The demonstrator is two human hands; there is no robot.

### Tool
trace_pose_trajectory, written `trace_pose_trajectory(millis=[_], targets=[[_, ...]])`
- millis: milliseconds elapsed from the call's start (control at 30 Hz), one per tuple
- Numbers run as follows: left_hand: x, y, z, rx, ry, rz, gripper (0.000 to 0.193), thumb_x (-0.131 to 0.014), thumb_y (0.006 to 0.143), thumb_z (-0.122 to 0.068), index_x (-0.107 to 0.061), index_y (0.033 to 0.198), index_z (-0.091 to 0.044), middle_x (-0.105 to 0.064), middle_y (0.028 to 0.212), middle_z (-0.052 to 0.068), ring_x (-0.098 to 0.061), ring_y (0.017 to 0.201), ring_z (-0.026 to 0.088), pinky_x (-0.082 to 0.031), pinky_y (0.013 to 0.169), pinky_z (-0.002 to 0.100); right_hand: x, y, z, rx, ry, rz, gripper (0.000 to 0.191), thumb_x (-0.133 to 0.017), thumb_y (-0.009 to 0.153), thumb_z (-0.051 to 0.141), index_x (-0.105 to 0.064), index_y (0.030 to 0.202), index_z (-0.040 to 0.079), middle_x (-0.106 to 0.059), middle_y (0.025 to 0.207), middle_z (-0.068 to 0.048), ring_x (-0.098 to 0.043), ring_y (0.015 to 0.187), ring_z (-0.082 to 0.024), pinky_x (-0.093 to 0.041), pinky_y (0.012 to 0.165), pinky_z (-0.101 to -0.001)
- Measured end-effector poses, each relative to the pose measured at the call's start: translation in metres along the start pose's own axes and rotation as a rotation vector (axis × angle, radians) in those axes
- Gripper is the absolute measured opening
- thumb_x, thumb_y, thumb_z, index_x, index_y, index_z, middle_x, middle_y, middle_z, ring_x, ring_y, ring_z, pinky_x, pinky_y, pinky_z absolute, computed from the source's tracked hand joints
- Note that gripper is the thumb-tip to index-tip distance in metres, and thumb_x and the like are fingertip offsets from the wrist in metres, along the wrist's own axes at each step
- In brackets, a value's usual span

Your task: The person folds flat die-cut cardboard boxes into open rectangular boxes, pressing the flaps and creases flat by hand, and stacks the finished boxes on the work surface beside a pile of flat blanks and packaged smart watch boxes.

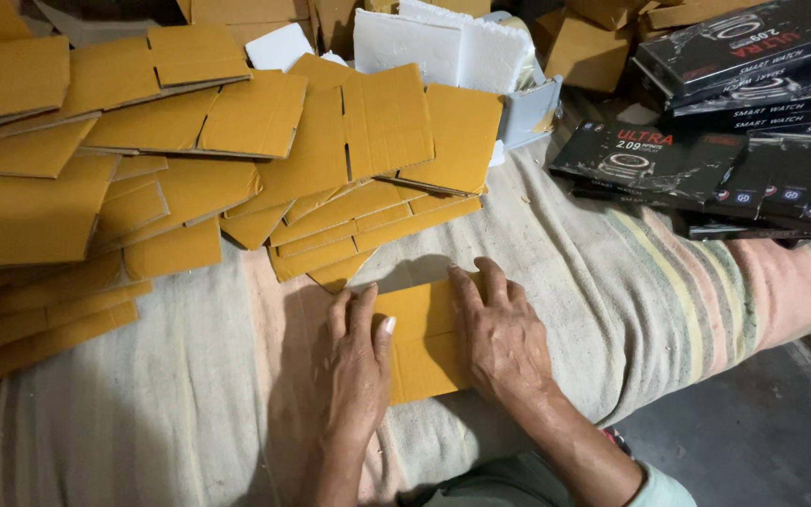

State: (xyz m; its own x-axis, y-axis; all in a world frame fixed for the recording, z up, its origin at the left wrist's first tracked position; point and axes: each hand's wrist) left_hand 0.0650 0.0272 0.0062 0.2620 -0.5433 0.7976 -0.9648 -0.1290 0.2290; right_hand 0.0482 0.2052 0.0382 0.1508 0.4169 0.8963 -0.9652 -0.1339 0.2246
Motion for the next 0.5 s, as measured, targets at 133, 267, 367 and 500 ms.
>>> trace_pose_trajectory(millis=[133, 267, 367, 500], targets=[[0.001, -0.002, -0.002, -0.013, 0.078, 0.058, 0.064, -0.059, 0.094, -0.045, -0.045, 0.146, -0.009, -0.044, 0.148, 0.018, -0.05, 0.127, 0.04, -0.041, 0.102, 0.054, 0.001, 0.001, 0.001, 0.04, -0.052, 0.002, 0.061, -0.059, 0.091, 0.041, -0.051, 0.142, 0.007, -0.046, 0.144, -0.026, -0.058, 0.113, -0.045, -0.051, 0.092, -0.051], [0.005, 0.0, -0.007, -0.041, 0.128, 0.032, 0.069, -0.061, 0.092, -0.05, -0.046, 0.144, -0.008, -0.043, 0.147, 0.019, -0.049, 0.126, 0.041, -0.04, 0.1, 0.055, -0.004, 0.001, 0.0, 0.012, -0.04, 0.019, 0.055, -0.056, 0.096, 0.034, -0.05, 0.145, 0.01, -0.045, 0.147, -0.024, -0.057, 0.116, -0.045, -0.051, 0.093, -0.0505], [0.008, 0.002, -0.01, 0.035, 0.113, 0.068, 0.056, -0.056, 0.098, -0.041, -0.048, 0.145, -0.013, -0.044, 0.15, 0.016, -0.051, 0.126, 0.039, -0.042, 0.101, 0.053, -0.009, 0.001, -0.003, 0.049, -0.049, -0.001, 0.053, -0.056, 0.094, 0.024, -0.052, 0.145, 0.011, -0.046, 0.148, -0.023, -0.057, 0.118, -0.045, -0.051, 0.094, -0.0497], [0.008, 0.003, -0.014, 0.064, 0.142, 0.098, 0.051, -0.056, 0.099, -0.032, -0.048, 0.146, -0.014, -0.045, 0.151, 0.014, -0.052, 0.125, 0.037, -0.044, 0.101, 0.049, -0.013, 0.0, -0.005, 0.081, -0.071, -0.033, 0.053, -0.057, 0.091, 0.022, -0.054, 0.143, 0.012, -0.047, 0.148, -0.021, -0.057, 0.119, -0.044, -0.051, 0.096, -0.049]])
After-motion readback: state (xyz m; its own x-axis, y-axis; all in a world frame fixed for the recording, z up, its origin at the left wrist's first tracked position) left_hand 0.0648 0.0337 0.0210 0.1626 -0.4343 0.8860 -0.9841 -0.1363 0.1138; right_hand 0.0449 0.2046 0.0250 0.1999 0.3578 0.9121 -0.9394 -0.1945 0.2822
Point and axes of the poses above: each hand's wrist, its own y-axis towards the middle knuckle, its own x-axis out of the back of the hand, z = x × y
